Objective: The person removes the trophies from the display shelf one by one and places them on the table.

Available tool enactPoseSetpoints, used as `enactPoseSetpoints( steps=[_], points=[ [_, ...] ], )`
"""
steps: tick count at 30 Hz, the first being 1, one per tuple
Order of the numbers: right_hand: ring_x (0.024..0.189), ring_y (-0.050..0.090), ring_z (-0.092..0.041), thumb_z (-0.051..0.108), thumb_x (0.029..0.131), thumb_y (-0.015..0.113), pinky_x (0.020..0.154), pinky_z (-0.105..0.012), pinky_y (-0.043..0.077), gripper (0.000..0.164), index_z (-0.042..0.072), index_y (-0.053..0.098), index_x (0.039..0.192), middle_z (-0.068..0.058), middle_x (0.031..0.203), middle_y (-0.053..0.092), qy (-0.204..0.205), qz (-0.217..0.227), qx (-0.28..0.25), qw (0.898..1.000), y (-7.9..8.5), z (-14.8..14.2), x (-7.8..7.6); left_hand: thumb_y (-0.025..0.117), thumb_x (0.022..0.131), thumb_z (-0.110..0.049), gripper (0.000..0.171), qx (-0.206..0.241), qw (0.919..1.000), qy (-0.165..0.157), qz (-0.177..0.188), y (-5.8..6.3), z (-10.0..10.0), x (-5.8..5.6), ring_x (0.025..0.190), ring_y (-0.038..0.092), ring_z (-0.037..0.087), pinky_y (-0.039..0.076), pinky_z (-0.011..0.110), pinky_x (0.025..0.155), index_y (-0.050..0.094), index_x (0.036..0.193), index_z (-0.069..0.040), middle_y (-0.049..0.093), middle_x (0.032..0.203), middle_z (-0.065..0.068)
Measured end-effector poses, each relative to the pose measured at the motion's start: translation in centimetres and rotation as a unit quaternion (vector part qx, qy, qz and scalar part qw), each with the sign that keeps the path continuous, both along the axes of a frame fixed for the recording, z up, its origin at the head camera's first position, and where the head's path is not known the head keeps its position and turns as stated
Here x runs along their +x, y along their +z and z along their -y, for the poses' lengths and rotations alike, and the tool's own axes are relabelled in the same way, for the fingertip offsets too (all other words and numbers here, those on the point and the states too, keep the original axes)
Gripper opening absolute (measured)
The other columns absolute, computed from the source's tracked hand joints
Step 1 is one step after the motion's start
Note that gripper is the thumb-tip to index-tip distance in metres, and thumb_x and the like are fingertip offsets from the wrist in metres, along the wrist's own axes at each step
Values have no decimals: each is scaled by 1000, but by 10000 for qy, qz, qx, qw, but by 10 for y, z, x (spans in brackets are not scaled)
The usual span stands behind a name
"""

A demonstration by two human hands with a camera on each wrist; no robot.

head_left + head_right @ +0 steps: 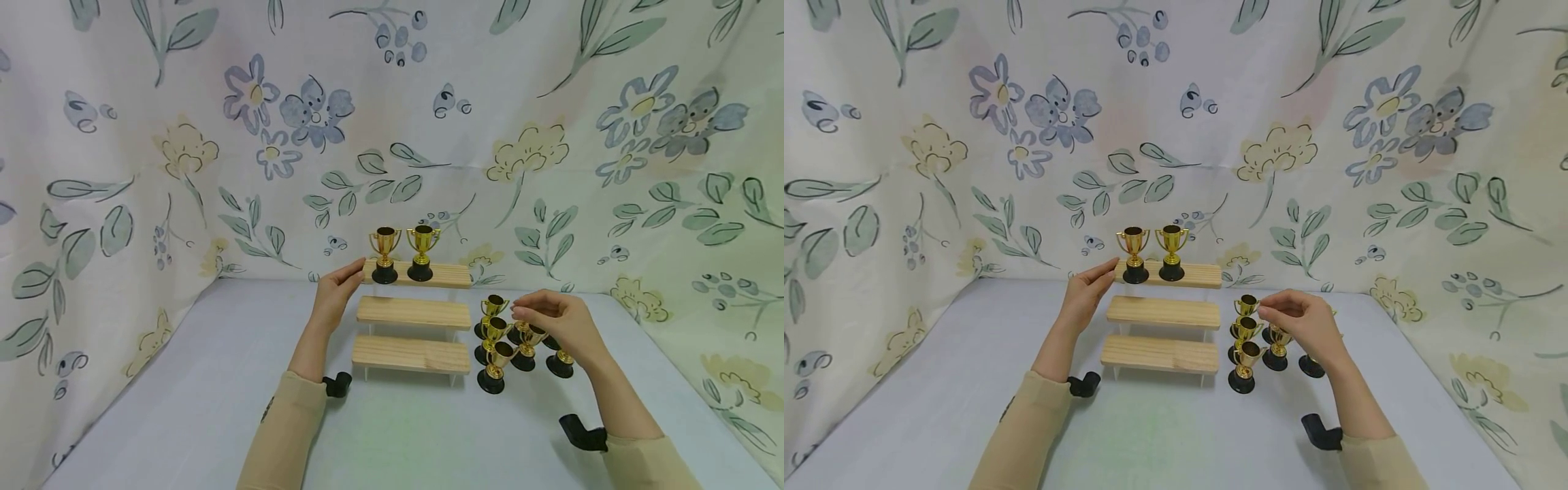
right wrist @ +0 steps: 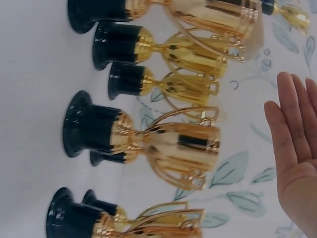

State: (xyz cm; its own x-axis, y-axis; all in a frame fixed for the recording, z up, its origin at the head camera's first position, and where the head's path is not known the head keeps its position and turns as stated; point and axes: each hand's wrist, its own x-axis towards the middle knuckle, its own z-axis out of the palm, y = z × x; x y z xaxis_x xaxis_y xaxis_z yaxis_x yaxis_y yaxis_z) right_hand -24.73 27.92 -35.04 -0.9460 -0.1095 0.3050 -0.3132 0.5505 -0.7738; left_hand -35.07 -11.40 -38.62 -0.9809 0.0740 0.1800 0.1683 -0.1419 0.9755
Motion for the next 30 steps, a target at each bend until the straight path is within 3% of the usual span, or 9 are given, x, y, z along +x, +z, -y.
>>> enactPoseSetpoints(
  steps=[9, 15, 19, 25, 30],
  points=[
    [92, 68, 6, 30, 94, 69, 80, -10, 57, 33, 6, 69, 116, 28, 97, 70, -80, -349, -529, 9980, 30, 22, -9, 56, 101, -11, 42, -58, 10000, -11, 54, 0, 1, 1, 144, 43, 18, 41, 25, 118, 53, 142, -7, 49, 153, 7],
    [96, 67, 8, 33, 93, 70, 84, -8, 55, 40, 7, 66, 123, 26, 103, 69, 15, -477, -679, 9966, 49, 40, -21, 57, 100, -12, 42, -34, 9999, -16, 116, 0, 2, 0, 144, 44, 15, 42, 19, 115, 54, 142, -8, 50, 153, 4],
    [97, 66, 6, 36, 91, 71, 85, -11, 55, 45, 8, 65, 126, 17, 109, 71, -2, -488, -648, 9967, 57, 51, -34, 57, 100, -11, 42, -8, 9999, -11, 105, 0, 1, -1, 144, 44, 15, 42, 20, 115, 54, 142, -7, 50, 152, 5],
    [104, 62, 2, 43, 90, 72, 93, -21, 54, 50, 16, 62, 131, -7, 130, 66, 188, -210, -439, 9986, 68, 68, -52, 58, 100, -11, 42, -26, 9999, 53, 108, 0, 0, -1, 143, 45, 16, 42, 23, 116, 55, 141, -7, 51, 151, 5],
    [115, 62, -12, 40, 89, 74, 97, -28, 55, 53, 15, 60, 134, -12, 136, 62, 353, -168, -586, 9975, 73, 84, -66, 57, 100, -11, 42, -75, 10000, 39, 50, 0, 0, 1, 144, 44, 18, 41, 25, 118, 53, 142, -7, 50, 152, 7]
  ],
)
